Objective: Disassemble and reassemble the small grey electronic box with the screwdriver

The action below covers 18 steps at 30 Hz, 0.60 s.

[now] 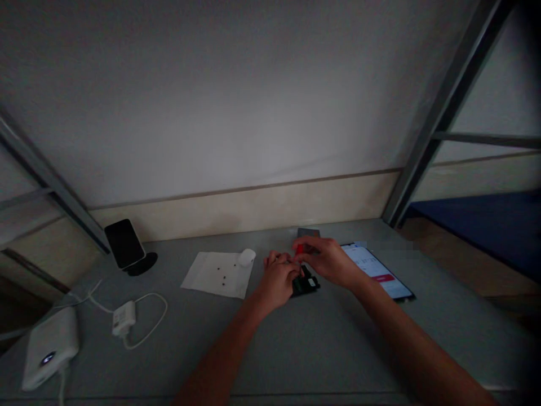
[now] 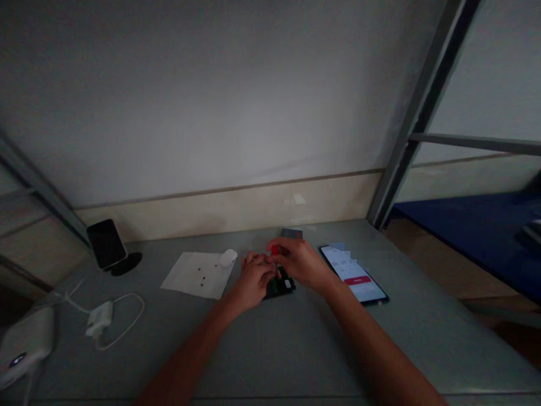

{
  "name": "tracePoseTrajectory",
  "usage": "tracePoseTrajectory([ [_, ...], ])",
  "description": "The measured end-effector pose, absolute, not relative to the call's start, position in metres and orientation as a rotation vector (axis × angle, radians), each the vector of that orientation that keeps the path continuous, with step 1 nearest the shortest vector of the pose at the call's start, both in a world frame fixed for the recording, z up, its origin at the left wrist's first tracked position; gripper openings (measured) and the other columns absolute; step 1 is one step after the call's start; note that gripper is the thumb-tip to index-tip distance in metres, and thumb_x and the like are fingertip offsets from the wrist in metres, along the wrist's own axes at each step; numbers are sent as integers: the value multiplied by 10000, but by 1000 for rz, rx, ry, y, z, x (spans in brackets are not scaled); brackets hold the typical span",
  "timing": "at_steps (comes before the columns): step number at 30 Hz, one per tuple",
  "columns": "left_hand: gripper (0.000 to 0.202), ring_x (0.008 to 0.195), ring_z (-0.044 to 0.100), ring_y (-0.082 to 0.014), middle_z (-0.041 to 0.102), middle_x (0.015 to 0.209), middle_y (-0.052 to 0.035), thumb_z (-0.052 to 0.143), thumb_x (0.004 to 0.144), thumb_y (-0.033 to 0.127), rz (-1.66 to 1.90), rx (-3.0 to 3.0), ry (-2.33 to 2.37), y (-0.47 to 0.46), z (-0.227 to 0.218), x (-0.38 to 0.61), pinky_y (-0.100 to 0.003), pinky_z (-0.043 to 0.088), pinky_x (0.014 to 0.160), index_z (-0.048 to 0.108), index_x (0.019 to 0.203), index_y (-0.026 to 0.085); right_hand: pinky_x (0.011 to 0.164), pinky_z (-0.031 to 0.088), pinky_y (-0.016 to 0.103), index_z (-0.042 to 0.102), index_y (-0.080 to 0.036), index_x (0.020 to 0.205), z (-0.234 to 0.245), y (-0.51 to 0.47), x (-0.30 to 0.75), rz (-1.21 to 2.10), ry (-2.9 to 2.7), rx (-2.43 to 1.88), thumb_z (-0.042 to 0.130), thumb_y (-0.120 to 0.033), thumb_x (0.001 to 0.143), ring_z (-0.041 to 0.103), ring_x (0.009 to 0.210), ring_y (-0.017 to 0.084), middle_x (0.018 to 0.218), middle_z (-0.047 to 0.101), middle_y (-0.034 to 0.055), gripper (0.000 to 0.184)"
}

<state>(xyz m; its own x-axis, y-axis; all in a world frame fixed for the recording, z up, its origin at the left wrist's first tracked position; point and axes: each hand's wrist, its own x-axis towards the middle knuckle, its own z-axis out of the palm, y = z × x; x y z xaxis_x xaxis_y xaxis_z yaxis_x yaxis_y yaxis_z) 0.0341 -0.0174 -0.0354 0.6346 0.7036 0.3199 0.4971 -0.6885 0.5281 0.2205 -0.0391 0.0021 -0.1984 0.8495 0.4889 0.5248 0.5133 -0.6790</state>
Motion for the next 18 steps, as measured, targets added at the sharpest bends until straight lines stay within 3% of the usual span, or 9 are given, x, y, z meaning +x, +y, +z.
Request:
tracePoseTrajectory([
  [10, 292, 1229, 421, -312, 629, 1207, -83, 511, 879, 84, 671, 2528, 938, -23, -32, 33, -478, 317, 1041, 738, 970, 244, 724, 501, 245, 716, -208, 907, 5, -43, 223, 424, -2040, -1155, 581, -112, 844, 690, 754, 157, 848, 750, 12, 177],
  [14, 334, 1116, 573, -273, 688, 1117, -85, 459, 898, 61, 688, 2465, 845, -20, -34, 33, -456, 340, 1025, 726, 991, 238, 727, 503, 251, 720, -217, 925, 6, -45, 225, 403, -2087, -1125, 570, -105, 853, 693, 753, 160, 876, 757, 19, 200],
  [18, 297, 1037, 629, -260, 720, 1062, -76, 499, 882, 70, 762, 2341, 785, -18, -35, 34, -420, 370, 1011, 733, 955, 237, 740, 505, 256, 722, -224, 957, 8, -48, 225, 361, -2123, -1116, 558, -83, 855, 695, 763, 165, 883, 756, 19, 239],
])
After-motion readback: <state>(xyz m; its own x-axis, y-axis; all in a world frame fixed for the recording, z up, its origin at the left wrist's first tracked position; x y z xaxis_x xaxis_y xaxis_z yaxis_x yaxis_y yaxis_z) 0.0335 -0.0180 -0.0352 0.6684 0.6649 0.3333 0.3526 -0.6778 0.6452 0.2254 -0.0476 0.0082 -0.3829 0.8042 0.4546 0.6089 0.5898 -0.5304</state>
